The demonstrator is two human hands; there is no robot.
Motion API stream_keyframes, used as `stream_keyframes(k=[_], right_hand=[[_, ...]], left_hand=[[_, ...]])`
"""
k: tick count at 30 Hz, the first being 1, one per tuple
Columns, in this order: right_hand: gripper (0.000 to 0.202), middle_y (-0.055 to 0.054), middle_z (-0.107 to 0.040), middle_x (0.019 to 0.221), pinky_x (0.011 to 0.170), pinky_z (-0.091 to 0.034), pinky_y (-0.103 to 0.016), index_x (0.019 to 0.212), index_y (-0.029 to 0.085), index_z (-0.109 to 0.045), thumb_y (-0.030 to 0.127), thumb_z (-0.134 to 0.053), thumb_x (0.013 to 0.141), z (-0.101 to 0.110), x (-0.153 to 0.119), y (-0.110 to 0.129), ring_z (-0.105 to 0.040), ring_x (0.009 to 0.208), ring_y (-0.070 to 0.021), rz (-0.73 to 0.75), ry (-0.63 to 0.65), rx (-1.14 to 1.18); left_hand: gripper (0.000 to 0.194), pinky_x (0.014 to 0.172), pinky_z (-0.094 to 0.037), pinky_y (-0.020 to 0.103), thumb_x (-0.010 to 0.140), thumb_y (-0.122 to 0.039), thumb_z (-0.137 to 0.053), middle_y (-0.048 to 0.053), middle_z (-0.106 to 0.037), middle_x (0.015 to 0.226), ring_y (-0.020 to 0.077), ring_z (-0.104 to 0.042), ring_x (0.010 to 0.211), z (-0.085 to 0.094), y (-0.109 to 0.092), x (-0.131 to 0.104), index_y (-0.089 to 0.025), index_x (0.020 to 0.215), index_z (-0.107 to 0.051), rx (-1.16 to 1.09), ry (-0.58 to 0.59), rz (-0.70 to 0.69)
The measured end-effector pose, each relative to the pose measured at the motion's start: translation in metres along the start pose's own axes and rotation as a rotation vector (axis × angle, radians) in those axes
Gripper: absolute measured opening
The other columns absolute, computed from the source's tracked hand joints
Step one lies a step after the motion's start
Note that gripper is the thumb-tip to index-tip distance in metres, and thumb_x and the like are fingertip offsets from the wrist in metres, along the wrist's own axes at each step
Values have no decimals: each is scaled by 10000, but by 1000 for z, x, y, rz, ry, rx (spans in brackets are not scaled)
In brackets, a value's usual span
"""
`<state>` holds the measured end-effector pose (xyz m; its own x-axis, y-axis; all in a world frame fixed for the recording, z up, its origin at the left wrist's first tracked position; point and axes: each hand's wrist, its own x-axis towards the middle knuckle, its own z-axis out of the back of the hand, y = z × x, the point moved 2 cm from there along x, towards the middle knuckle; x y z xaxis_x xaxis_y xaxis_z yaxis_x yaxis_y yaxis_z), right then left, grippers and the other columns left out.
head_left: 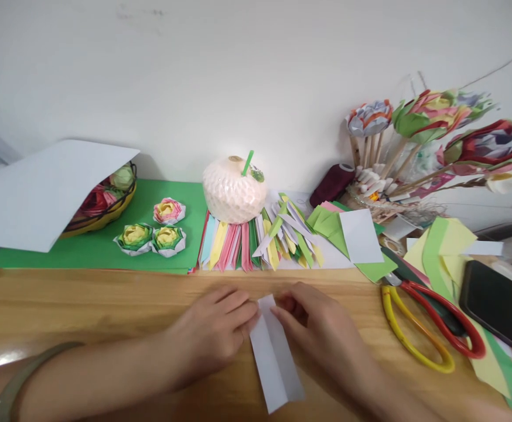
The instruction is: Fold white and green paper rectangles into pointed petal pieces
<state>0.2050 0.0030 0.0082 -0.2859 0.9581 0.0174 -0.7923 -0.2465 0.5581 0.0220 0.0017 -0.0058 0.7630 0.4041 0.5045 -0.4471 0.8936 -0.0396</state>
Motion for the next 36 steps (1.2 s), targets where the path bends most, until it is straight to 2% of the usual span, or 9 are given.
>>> stream_keyframes(k=[4,8,11,15,19,24,28,31,36], right_hand=[[129,10,-618,655,496,-367,-240,706,195,-579,235,-605,826,-3,2,4,-556,566,-144,-49,9,-27],[105,7,-619,660,497,-369,-238,716,191,-579,176,-588,819,-5,-1,6,-554,559,-142,-7,-41,-73],[126,-16,-618,698,542,-400,-253,745,182,-585,156,-539,859,-6,-5,5,-564,627,-159,136,-102,-117],[211,-60,-623,814,622,-432,-284,927,159,-620,112,-414,927,-8,-11,6,-550,741,-182,405,-112,-176],[267,-82,-618,827,607,-440,-293,980,130,-615,132,-349,961,-7,-12,7,-525,736,-186,534,-99,-223],[357,-84,-608,785,599,-433,-299,956,115,-627,159,-275,991,-5,-12,10,-509,708,-187,597,-109,-295],[410,-86,-597,766,584,-414,-305,910,104,-633,159,-236,996,-6,-12,12,-492,687,-192,616,-118,-343],[401,-87,-594,765,579,-409,-309,899,100,-633,159,-247,993,-7,-12,12,-481,685,-197,620,-115,-351],[367,-87,-591,779,600,-421,-316,911,107,-634,122,-274,980,-5,-11,14,-473,698,-195,617,-54,-353]], left_hand=[[259,737,-485,341,961,-105,-397,45,-651,826,191,-565,813,0,3,1,-91,887,-645,-20,-39,12],[230,745,-488,340,955,-113,-431,35,-652,805,186,-563,817,1,7,3,-99,884,-649,-27,-34,2],[222,769,-487,349,954,-109,-433,28,-656,807,190,-560,836,3,9,4,-105,933,-654,-28,-35,-28],[196,770,-485,347,946,-122,-462,23,-655,806,190,-557,830,1,11,2,-106,928,-656,-32,-24,-10],[158,770,-486,344,933,-139,-502,22,-652,804,184,-563,826,-4,11,1,-114,894,-654,-31,-2,11],[223,781,-491,335,965,-149,-444,15,-680,873,181,-579,853,-3,11,2,-123,889,-652,-65,-6,37],[252,874,-472,358,978,-135,-400,1,-698,1021,203,-583,976,1,13,0,-127,992,-651,-58,-36,-29],[241,934,-451,393,966,-119,-412,12,-688,1085,226,-559,1084,0,14,-3,-123,1045,-639,-38,4,-68],[221,986,-425,428,952,-121,-440,41,-693,1072,235,-523,1173,-4,16,-5,-120,1043,-642,-29,43,-89]])
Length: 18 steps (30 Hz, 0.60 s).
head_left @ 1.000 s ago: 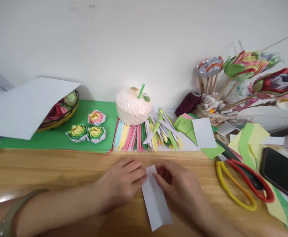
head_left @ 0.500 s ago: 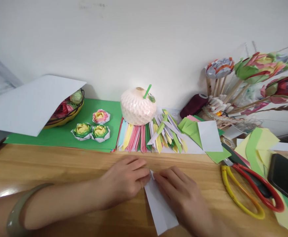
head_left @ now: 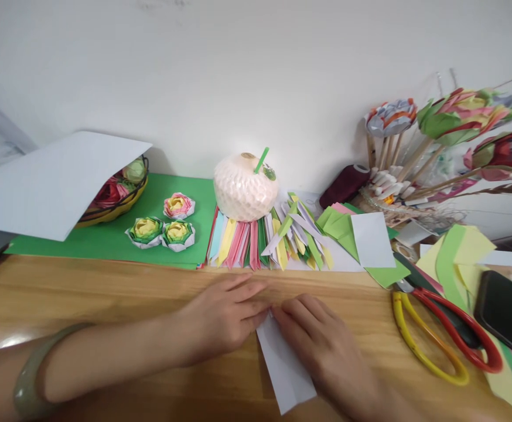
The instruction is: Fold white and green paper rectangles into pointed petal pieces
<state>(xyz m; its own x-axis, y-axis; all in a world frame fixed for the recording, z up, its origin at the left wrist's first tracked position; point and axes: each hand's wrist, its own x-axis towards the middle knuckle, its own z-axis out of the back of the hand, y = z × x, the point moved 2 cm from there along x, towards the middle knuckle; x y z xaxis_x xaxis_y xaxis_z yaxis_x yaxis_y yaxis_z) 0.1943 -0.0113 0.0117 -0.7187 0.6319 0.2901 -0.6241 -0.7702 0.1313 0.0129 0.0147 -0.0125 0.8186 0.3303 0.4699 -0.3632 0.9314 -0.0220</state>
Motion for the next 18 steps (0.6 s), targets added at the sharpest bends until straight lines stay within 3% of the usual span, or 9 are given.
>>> stream_keyframes(k=[5,12,18], right_hand=[[305,-77,-589,827,661,-417,-329,929,123,-633,83,-331,950,5,1,-3,-483,745,-191,-56,124,64],[187,-53,-596,910,734,-372,-371,995,231,-634,125,-554,864,20,-2,-16,-494,858,-220,-150,286,207],[220,-14,-566,894,708,-392,-303,834,225,-610,38,-494,844,38,-10,-30,-521,824,-161,-160,363,372]], left_hand=[[195,995,-421,442,928,-111,-476,51,-691,1078,255,-495,1212,0,0,0,-116,1018,-649,-6,-11,-3],[195,1010,-400,449,919,-115,-499,60,-688,1093,240,-455,1256,4,2,1,-139,1049,-642,0,24,13],[187,985,-419,418,938,-143,-489,30,-692,1090,227,-491,1220,2,3,-2,-172,1041,-642,-42,2,37]])
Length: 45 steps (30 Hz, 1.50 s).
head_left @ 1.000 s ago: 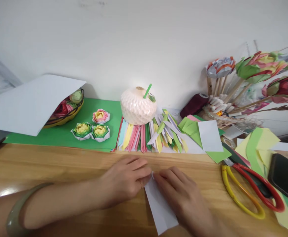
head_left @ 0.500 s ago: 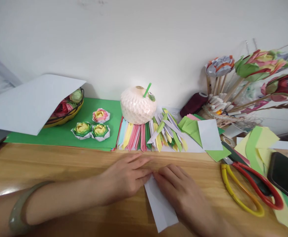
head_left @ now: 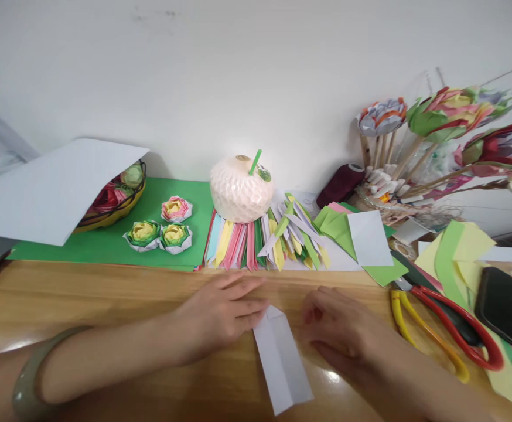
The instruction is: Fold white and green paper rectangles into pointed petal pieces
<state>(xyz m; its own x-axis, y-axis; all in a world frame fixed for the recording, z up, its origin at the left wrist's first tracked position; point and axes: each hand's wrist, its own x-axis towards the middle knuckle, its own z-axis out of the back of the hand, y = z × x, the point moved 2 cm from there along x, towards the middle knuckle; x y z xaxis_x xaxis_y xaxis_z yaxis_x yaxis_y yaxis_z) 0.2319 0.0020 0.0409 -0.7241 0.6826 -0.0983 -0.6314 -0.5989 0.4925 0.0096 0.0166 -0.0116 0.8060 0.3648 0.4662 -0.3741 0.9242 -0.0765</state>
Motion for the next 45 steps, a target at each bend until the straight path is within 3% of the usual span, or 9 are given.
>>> stream_keyframes(k=[4,7,10,14,16,20,28,38,45], right_hand=[[375,5,-577,968,664,-424,-228,937,254,-610,-24,-545,693,-4,-2,4,-549,823,-132,46,105,180],[271,9,-605,908,658,-414,-215,862,233,-638,3,-536,761,-13,4,8,-563,790,-114,131,127,197],[211,-15,-597,817,612,-392,-223,791,188,-628,52,-476,847,-21,10,8,-544,712,-115,149,-4,131],[242,-36,-564,779,584,-375,-240,790,169,-611,99,-406,898,-31,14,5,-519,674,-129,69,-239,-6],[248,-39,-562,775,580,-369,-247,794,167,-610,120,-399,915,-34,14,5,-520,676,-133,64,-297,-42],[239,-35,-563,787,595,-377,-249,786,175,-604,152,-415,932,-30,14,5,-529,696,-134,75,-218,-42],[177,-22,-575,839,634,-386,-245,821,193,-607,197,-475,938,-22,12,1,-543,754,-131,38,-96,39],[163,-31,-570,781,577,-402,-242,745,185,-558,151,-486,887,-36,18,-1,-542,676,-144,-115,-221,111],[173,-39,-567,785,576,-410,-250,741,190,-510,158,-457,903,-42,20,-1,-537,680,-156,-116,-261,56]], left_hand=[[192,977,-419,433,929,-161,-516,35,-684,1108,230,-484,1231,-3,3,-2,-193,1088,-620,9,19,-3],[209,962,-435,435,927,-155,-514,55,-661,1153,235,-488,1224,-1,3,-1,-173,1114,-608,60,16,-17],[213,970,-437,432,933,-135,-495,77,-645,1176,229,-505,1192,5,-1,3,-137,1117,-604,86,-71,2],[111,859,-498,318,905,-117,-549,27,-706,933,173,-606,939,10,-14,7,-120,941,-654,-12,-200,-17],[157,799,-510,302,910,-108,-528,14,-697,816,160,-611,820,10,-19,9,-118,830,-663,-13,-186,-39],[317,746,-515,309,945,-72,-406,29,-676,758,158,-601,753,10,-22,10,-116,767,-665,1,-126,-59],[255,741,-510,313,930,-93,-470,35,-655,768,171,-587,794,7,-21,8,-114,757,-656,-5,-90,-54],[201,631,-495,299,899,-82,-500,47,-617,760,174,-568,743,0,-26,3,-108,752,-636,-5,-27,-62],[240,617,-501,286,900,-64,-456,62,-626,797,181,-571,771,1,-27,1,-117,723,-610,-60,32,-47]])
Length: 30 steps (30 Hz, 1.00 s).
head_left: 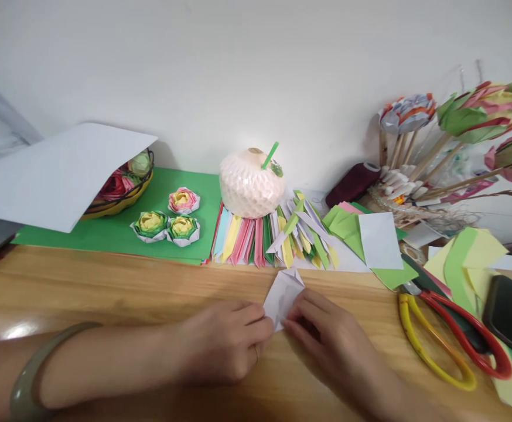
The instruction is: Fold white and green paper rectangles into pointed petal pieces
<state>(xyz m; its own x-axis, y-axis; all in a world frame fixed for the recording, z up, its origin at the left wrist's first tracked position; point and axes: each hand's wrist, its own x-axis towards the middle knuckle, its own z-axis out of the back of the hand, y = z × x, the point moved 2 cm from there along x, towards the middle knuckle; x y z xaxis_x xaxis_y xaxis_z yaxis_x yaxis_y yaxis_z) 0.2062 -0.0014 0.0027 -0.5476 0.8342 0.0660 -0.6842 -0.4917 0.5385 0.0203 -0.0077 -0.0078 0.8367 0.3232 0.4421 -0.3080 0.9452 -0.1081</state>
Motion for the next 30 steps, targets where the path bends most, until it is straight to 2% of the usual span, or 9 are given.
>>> stream_keyframes(k=[4,11,14,16,18,22,25,30], right_hand=[[175,-37,-558,776,565,-404,-249,734,192,-491,147,-455,899,-3,0,-1,-527,664,-155,-4,-11,-17],[169,-21,-549,763,547,-382,-232,725,197,-476,123,-478,877,-3,2,-1,-509,642,-142,-22,3,-18],[163,-13,-544,763,550,-373,-230,729,198,-472,108,-491,864,-3,1,-1,-506,643,-140,-32,18,-28],[158,-10,-541,766,558,-372,-234,733,198,-470,104,-505,854,-3,1,-1,-508,648,-143,-48,27,-48],[148,-8,-538,774,560,-368,-239,744,199,-468,107,-516,850,-4,0,-1,-508,646,-144,-76,39,-69],[103,3,-531,782,543,-351,-235,812,196,-475,117,-529,850,-1,0,-4,-494,607,-130,-128,43,-71],[112,-17,-531,830,574,-353,-239,833,192,-509,108,-459,888,8,2,-4,-497,661,-134,-26,61,-69],[230,-57,-560,849,625,-351,-282,937,186,-612,97,-406,886,20,3,4,-481,740,-171,320,148,-108]], left_hand=[[215,609,-506,279,891,-70,-481,62,-626,803,181,-574,776,-2,0,-1,-121,727,-610,15,27,-10],[218,611,-502,267,906,-80,-450,59,-622,788,166,-571,751,-5,-1,-2,-124,756,-601,43,-9,20],[193,603,-487,264,918,-81,-424,48,-604,756,162,-572,732,-7,-1,-1,-106,844,-601,60,-44,44],[150,578,-466,271,925,-103,-436,35,-587,750,167,-569,717,-10,-2,-1,-99,932,-585,90,-22,27],[129,555,-430,269,943,-156,-447,8,-551,737,156,-548,685,-13,-2,-2,-134,890,-563,109,-31,82],[114,594,-404,268,957,-203,-454,4,-553,809,152,-538,739,-20,-3,-5,-158,898,-540,63,39,161],[105,602,-395,270,949,-184,-469,2,-563,816,151,-533,750,-17,-2,-5,-159,878,-542,71,43,141],[94,668,-430,330,902,-165,-530,24,-575,795,187,-530,756,-2,6,1,-140,826,-579,180,-31,67]])
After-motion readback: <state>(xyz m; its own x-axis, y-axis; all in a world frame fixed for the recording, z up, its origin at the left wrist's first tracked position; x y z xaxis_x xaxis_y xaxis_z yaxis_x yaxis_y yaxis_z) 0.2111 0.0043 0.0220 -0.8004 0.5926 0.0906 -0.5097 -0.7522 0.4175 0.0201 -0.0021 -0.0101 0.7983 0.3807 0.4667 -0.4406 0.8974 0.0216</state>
